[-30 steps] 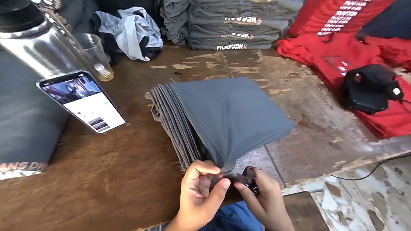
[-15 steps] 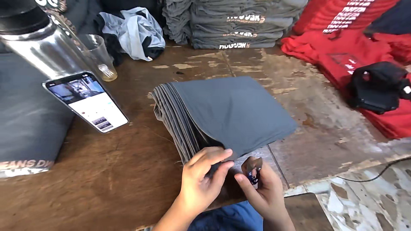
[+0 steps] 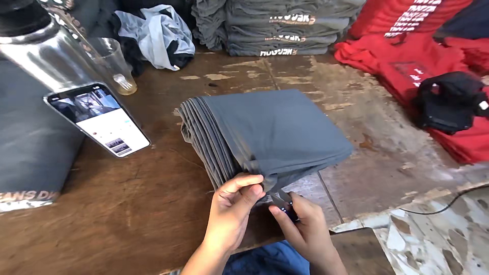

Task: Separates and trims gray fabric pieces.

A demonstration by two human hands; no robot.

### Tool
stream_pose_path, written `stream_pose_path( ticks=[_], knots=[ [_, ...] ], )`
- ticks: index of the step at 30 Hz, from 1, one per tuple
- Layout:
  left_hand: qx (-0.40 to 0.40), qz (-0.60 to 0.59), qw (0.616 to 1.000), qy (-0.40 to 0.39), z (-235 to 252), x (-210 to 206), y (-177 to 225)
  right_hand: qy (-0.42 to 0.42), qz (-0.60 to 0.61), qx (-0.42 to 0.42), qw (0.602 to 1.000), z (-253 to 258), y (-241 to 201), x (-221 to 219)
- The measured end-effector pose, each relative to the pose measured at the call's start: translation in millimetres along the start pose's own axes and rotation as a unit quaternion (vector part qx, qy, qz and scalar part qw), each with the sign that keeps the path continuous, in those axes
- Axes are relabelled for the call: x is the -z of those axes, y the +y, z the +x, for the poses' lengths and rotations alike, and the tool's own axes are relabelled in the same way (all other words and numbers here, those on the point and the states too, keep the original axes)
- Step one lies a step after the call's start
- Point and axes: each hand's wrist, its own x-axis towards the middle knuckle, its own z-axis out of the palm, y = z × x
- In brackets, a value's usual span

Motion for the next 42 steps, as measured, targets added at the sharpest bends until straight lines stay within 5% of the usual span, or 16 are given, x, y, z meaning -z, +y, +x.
stream_pose_path(
  ticks=[19, 33, 39, 42],
  knots=[
    [-0.048, 0.031, 0.998, -0.031, -5, 9, -5, 0.022, -0.084, 0.015, 0.996, -1, -6, -5],
    [-0.132, 0.179, 0.975, -0.028, -3, 12, -11, 0.001, -0.084, 0.008, 0.996, 0, -6, -4],
    [-0.153, 0.213, 0.964, -0.036, -7, 12, -9, 0.009, 0.057, -0.005, 0.998, 3, -8, 8],
    [-0.263, 0.327, 0.904, -0.086, -8, 16, -12, 0.027, 0.148, 0.018, 0.988, 20, -15, 13]
  ],
)
